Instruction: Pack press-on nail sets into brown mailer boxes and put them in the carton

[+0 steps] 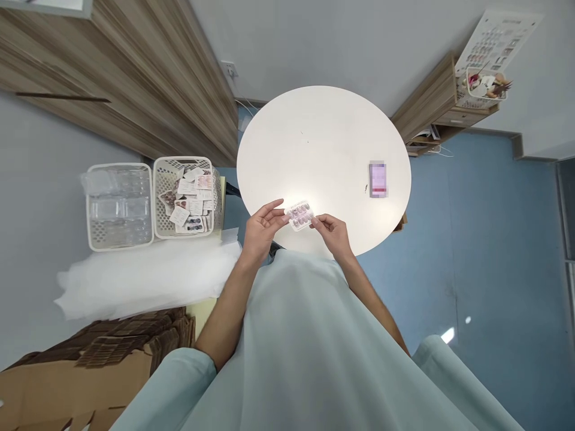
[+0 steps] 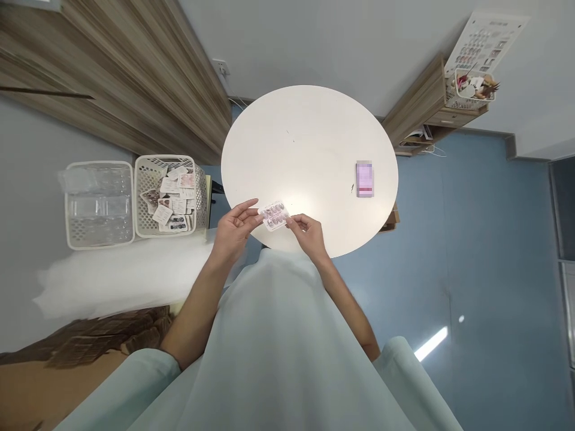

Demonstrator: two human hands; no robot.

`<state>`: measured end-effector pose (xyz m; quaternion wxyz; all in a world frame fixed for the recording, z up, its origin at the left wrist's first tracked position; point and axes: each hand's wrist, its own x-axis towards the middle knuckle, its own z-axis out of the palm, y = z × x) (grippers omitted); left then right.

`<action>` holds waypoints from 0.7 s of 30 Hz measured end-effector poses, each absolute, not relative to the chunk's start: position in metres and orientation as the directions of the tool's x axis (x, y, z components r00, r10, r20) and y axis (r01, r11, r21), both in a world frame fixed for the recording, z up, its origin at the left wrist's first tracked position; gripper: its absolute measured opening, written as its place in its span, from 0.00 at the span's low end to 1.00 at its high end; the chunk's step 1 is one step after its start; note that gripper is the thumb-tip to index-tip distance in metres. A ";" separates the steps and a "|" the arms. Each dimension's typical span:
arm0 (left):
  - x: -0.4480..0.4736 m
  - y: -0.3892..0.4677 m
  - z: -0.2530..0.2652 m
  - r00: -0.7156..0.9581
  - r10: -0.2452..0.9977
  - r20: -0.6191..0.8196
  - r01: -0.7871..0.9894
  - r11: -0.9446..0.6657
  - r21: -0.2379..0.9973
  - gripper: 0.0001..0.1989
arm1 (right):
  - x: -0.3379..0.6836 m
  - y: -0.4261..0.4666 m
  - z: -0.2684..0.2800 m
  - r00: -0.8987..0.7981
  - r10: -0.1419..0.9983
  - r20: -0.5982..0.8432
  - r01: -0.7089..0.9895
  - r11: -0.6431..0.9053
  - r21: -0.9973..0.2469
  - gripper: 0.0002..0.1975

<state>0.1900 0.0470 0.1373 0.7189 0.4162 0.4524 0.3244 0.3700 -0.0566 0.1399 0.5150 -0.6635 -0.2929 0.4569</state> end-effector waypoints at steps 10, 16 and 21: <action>0.198 0.036 0.130 0.316 0.908 -0.274 0.042 0.276 0.960 0.28 | 0.356 -0.059 0.145 0.509 0.859 -0.050 0.341 -0.255 -0.905 0.28; 0.205 0.029 0.131 0.312 0.913 -0.263 0.052 0.260 0.964 0.27 | 0.345 -0.053 0.140 0.462 0.887 -0.025 0.390 -0.228 -0.892 0.20; 0.203 0.026 0.140 0.388 0.880 -0.272 0.005 0.294 0.956 0.28 | 0.352 -0.051 0.131 0.391 0.894 -0.217 -0.015 -0.230 -0.973 0.19</action>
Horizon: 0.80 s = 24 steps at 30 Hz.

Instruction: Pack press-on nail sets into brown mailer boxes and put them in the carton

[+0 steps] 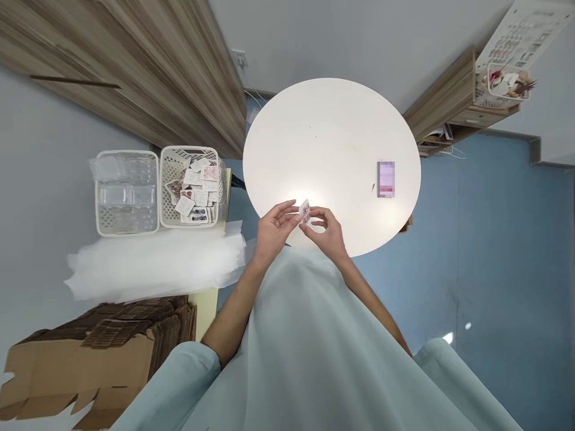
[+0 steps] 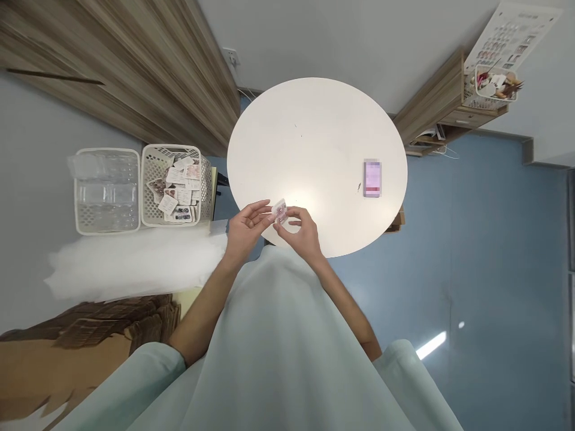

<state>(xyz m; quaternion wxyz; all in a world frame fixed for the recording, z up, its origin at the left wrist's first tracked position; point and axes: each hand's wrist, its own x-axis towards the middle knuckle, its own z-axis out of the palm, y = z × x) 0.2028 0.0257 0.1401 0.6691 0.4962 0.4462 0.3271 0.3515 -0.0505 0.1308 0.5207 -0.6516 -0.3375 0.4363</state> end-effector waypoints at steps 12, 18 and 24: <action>0.175 0.020 0.143 0.440 0.836 -0.327 0.030 0.350 0.936 0.28 | 0.343 -0.045 0.112 -0.057 0.872 -0.485 -0.619 -0.412 -0.668 0.22; 0.154 0.022 0.131 0.409 0.832 -0.375 0.105 0.365 0.925 0.25 | 0.325 -0.033 0.111 0.071 0.873 -0.483 -0.360 -0.429 -0.828 0.26; 0.128 0.032 0.111 0.375 0.846 -0.379 0.051 0.390 0.920 0.23 | 0.302 -0.016 0.104 0.140 0.894 -0.425 -0.081 -0.417 -0.905 0.36</action>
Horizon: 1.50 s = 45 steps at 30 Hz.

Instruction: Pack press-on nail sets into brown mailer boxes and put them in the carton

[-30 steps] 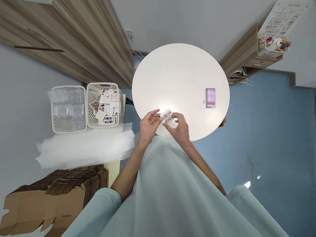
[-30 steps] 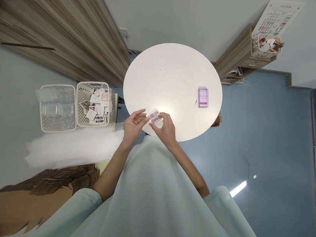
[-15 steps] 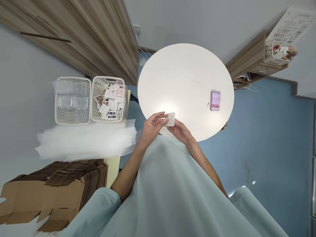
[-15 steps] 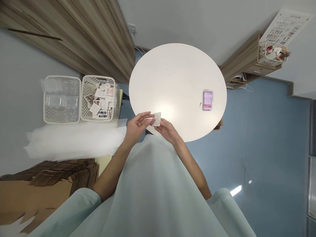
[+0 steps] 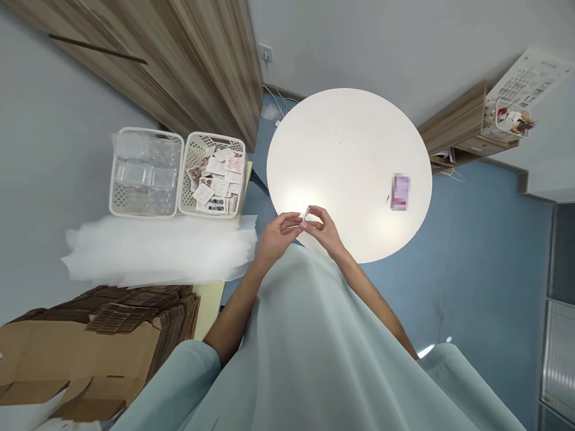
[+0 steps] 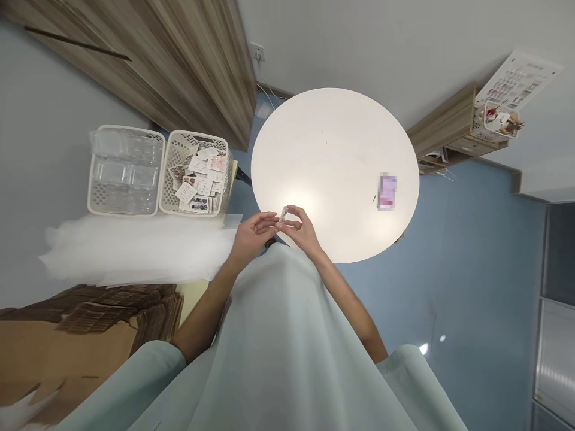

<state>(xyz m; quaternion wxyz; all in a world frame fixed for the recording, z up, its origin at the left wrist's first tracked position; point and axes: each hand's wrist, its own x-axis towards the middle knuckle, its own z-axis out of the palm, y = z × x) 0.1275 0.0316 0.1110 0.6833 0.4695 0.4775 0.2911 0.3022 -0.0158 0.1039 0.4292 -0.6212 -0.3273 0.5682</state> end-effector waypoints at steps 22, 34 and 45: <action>0.058 0.073 0.022 0.377 0.806 -0.457 0.134 0.441 0.888 0.22 | 0.267 0.024 0.019 0.013 0.973 -0.231 0.780 -0.154 -0.606 0.40; -0.007 0.095 0.043 0.275 0.855 -0.440 0.122 0.423 0.898 0.25 | 0.262 0.026 -0.002 0.074 0.965 -0.251 0.862 -0.188 -0.470 0.41; -0.106 0.165 0.052 -0.137 0.982 -0.133 0.280 0.167 0.945 0.21 | 0.239 0.069 0.045 0.025 0.997 -0.079 0.833 -0.065 -0.550 0.38</action>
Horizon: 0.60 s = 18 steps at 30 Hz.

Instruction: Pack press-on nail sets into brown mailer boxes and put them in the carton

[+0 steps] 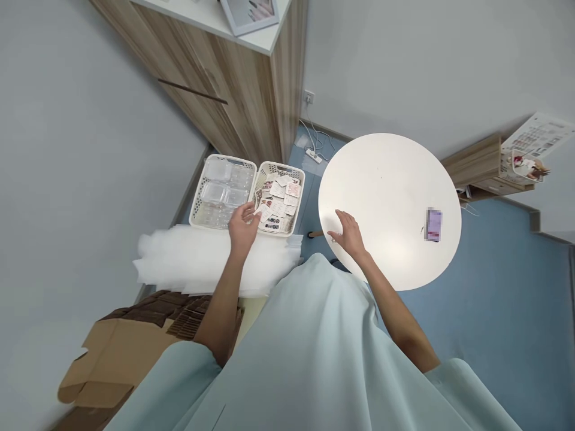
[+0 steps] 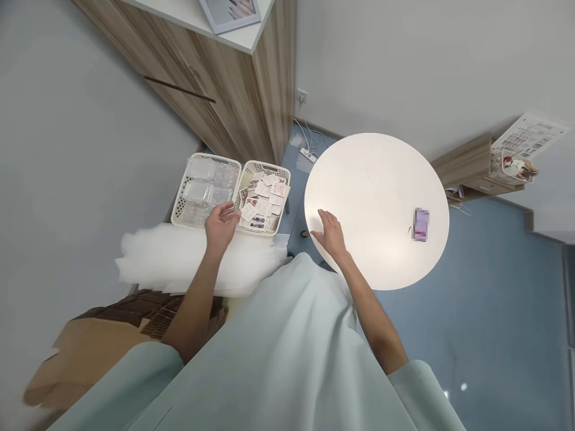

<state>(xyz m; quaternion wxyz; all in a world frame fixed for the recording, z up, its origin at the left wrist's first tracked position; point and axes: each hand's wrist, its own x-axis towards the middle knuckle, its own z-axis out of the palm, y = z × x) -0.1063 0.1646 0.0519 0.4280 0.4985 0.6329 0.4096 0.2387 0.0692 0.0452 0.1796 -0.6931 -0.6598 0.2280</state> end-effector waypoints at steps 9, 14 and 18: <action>-0.174 0.239 0.024 -0.206 0.978 -0.041 0.686 0.174 0.706 0.24 | 0.216 0.080 0.066 -0.020 0.999 -0.028 0.800 -0.001 -0.600 0.34; -0.186 0.258 0.012 -0.236 0.967 -0.093 0.618 0.223 0.754 0.15 | 0.217 0.073 0.070 0.005 1.000 -0.021 0.800 -0.017 -0.599 0.31; -0.187 0.263 0.016 -0.225 0.966 -0.124 0.653 0.244 0.717 0.14 | 0.223 0.064 0.072 0.044 0.999 -0.017 0.813 -0.045 -0.581 0.30</action>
